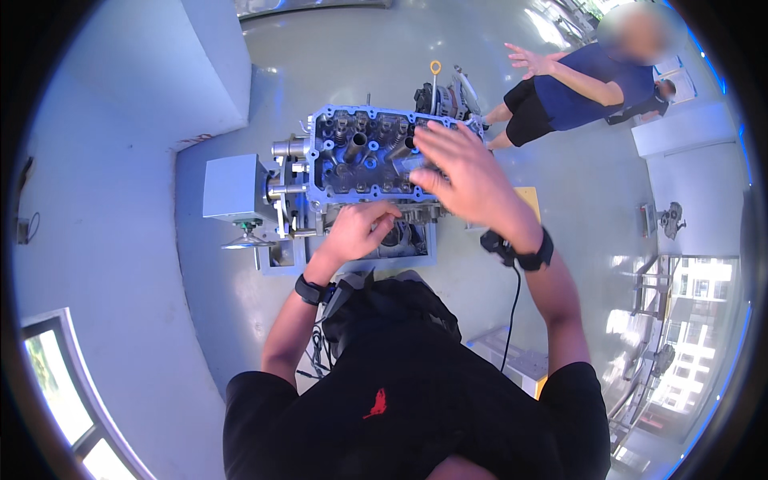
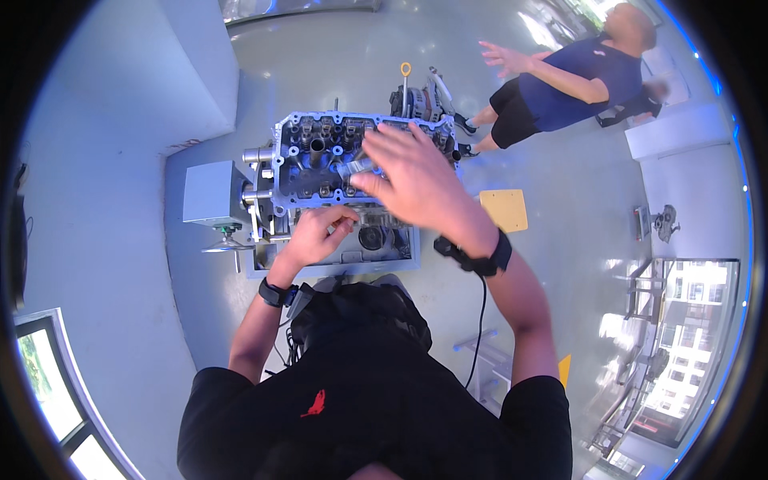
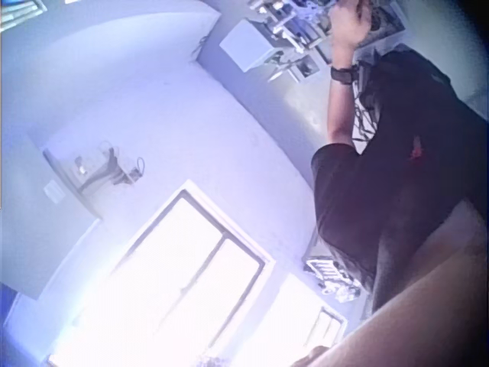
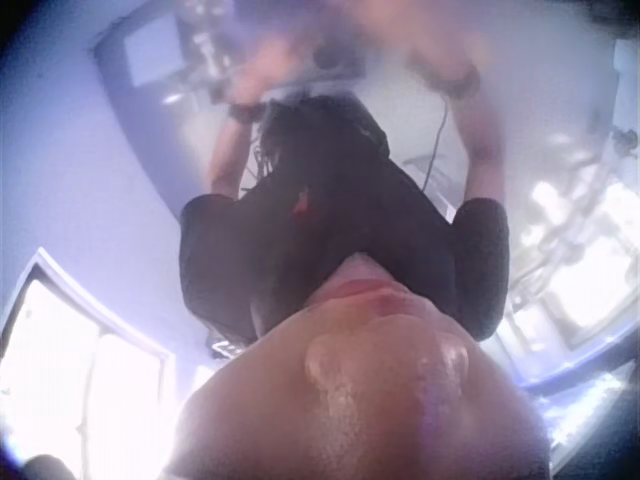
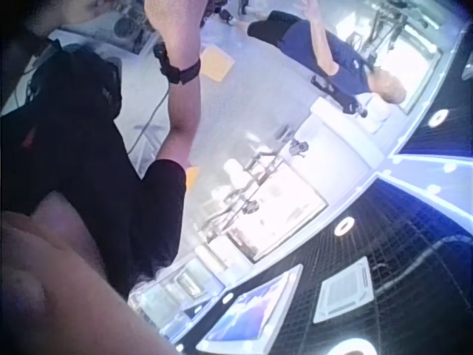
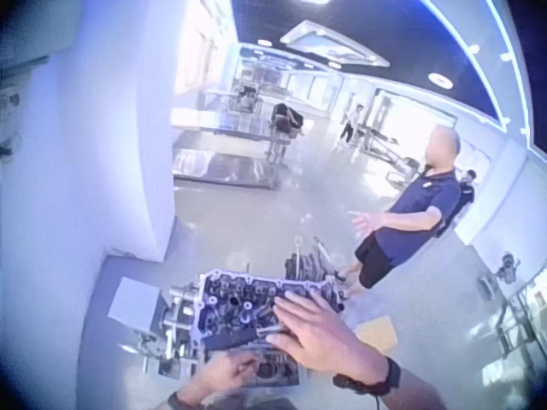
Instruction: Using a ratchet and socket to tighten or loosen bolts on an engine cylinder head assembly.
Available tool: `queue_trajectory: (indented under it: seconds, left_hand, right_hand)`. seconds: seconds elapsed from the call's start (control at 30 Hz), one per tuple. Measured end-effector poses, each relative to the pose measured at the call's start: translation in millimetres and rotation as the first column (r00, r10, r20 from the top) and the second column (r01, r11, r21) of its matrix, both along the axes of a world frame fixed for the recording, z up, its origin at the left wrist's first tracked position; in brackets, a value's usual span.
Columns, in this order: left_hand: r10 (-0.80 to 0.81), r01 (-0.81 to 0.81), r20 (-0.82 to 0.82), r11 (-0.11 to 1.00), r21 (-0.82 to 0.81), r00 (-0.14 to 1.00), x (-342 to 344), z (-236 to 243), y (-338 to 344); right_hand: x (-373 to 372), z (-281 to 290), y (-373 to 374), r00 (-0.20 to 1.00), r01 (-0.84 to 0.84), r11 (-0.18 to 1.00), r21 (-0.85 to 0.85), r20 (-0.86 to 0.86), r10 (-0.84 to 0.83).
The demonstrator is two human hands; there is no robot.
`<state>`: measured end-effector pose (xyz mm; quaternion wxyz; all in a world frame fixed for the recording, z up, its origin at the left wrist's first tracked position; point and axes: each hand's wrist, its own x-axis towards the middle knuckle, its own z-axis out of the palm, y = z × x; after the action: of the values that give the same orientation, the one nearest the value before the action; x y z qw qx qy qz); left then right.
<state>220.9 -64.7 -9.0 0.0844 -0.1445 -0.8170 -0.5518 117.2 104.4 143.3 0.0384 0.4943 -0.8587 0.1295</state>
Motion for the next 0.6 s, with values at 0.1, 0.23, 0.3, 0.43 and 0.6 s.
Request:
queue_trajectory:
  seconds: [0.1, 0.23, 0.3, 0.43, 0.6]
  left_hand:
    - [0.039, -0.038, 0.046, 0.999, -0.03, 0.998, 4.6, -1.7, -1.3]
    - [0.07, -0.071, 0.042, 0.997, 0.005, 0.997, 10.9, -11.0, -6.2]
    - [0.066, -0.064, 0.048, 0.998, -0.026, 0.997, 16.3, -1.7, -6.6]
    - [0.061, -0.062, 0.056, 0.998, 0.031, 0.997, -0.4, -6.8, -7.3]
    - [0.091, -0.067, -0.177, 0.988, 0.139, 0.98, -47.6, 40.3, 26.1]
  right_hand:
    - [27.9, -4.2, 13.7, 0.995, -0.035, 0.984, 0.172, -0.082, 0.05]
    - [38.1, 0.8, 54.6, 0.999, 0.014, 0.996, 0.091, -0.05, -0.009]
    - [38.0, 2.3, 82.0, 0.985, 0.128, 0.992, 0.008, 0.117, -0.128]
    - [26.8, -30.5, 102.4, 0.929, 0.326, 0.944, -0.048, 0.204, -0.31]
    - [45.2, -33.1, 91.0, 0.841, 0.522, 0.852, -0.047, 0.194, -0.505]
